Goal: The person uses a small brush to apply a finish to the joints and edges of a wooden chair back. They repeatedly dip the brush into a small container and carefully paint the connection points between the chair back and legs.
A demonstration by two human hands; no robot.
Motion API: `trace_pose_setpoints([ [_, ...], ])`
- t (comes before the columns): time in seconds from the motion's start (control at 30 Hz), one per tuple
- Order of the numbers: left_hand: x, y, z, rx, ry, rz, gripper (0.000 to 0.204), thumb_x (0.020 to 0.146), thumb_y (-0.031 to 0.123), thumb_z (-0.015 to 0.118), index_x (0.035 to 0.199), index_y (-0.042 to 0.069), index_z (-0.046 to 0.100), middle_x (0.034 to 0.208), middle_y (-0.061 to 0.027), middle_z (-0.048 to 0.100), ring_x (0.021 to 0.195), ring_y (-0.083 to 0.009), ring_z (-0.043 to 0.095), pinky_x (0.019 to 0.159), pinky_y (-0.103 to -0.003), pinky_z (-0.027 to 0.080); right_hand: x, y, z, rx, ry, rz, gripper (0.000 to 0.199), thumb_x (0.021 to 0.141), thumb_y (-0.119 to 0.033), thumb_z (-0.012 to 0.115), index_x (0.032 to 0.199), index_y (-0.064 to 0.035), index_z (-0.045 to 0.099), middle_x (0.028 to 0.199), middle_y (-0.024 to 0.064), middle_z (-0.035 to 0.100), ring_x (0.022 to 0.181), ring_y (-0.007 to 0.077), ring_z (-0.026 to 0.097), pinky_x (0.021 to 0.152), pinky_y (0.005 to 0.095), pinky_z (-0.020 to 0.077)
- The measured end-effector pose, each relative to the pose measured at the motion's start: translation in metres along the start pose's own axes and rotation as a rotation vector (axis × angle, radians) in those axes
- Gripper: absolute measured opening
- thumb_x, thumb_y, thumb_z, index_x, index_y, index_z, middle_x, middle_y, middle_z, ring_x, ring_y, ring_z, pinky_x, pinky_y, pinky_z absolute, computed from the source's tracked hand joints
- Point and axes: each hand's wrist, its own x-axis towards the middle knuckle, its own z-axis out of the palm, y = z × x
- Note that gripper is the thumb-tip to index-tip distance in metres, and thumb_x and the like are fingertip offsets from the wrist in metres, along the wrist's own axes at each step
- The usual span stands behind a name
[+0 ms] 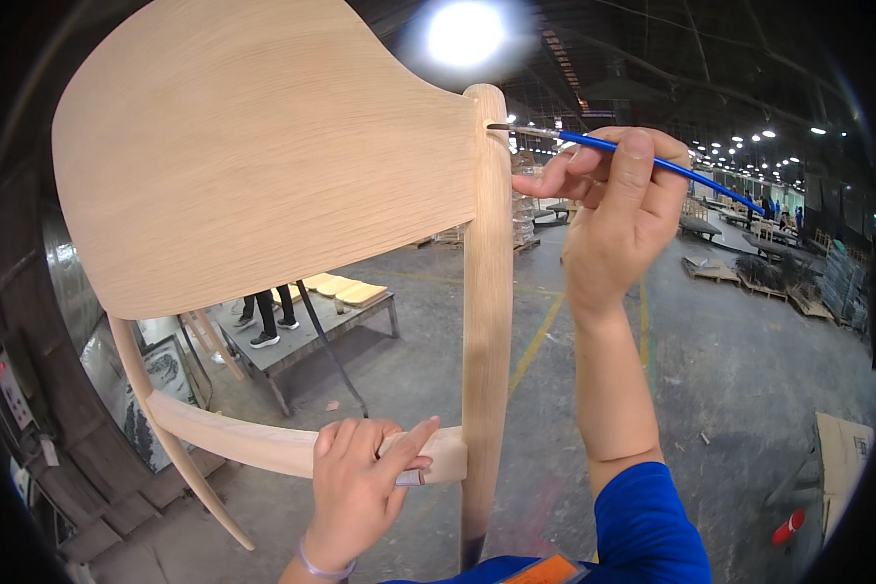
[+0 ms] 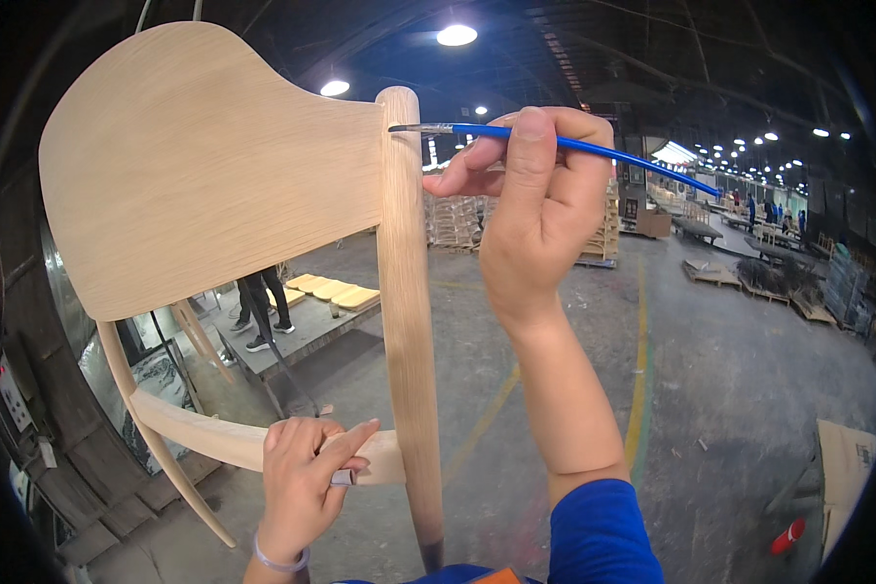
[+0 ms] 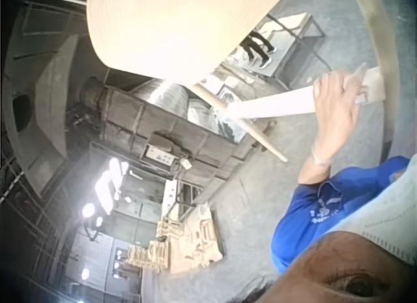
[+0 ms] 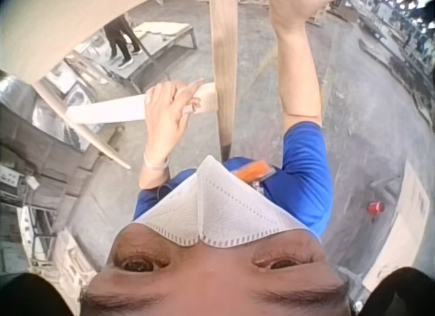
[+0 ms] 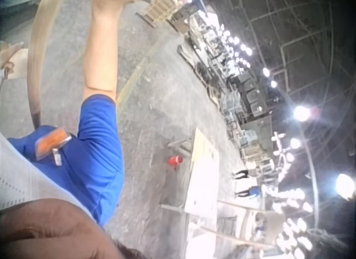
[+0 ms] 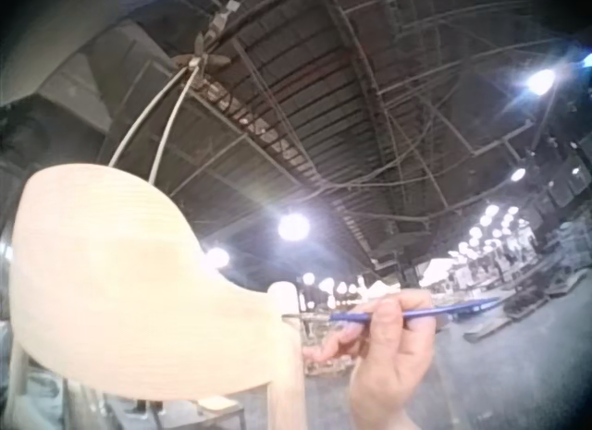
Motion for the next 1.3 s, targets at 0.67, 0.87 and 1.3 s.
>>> trace_pose_setpoints([
  [0.67,0.016,0.01,0.022,0.071,0.011,-0.059,0.042,0.082,0.015,0.078,0.124,0.017,0.079,0.089,-0.0021,0.059,0.087,-0.0236,0.056,0.086,-0.04,0.038,0.004,0.039,-0.014,0.06,0.024,-0.043,0.013,0.114,-0.013,0.047,0.111,-0.0007,0.047,0.076,0.0101,0.064,0.06,0.0157,0.069,0.056,0.0304,0.0648],
  [0.87,0.015,0.015,0.018,0.082,0.008,-0.075,0.042,0.082,0.014,0.078,0.124,0.017,0.079,0.089,-0.0022,0.059,0.086,-0.0234,0.056,0.086,-0.04,0.037,0.003,0.038,-0.011,0.098,0.042,-0.025,0.014,0.114,-0.014,0.048,0.111,0.0,0.047,0.076,0.0106,0.065,0.06,0.0157,0.069,0.055,0.0303,0.0644],
  [1.3,0.014,0.02,0.014,0.109,-0.009,-0.1,0.044,0.082,0.013,0.078,0.126,0.017,0.078,0.091,-0.0027,0.06,0.088,-0.0234,0.056,0.088,-0.04,0.037,0.004,0.039,-0.007,0.114,0.054,-0.024,0.014,0.113,-0.013,0.049,0.112,0.0006,0.048,0.076,0.0117,0.067,0.059,0.0165,0.07,0.055,0.0294,0.0632],
])
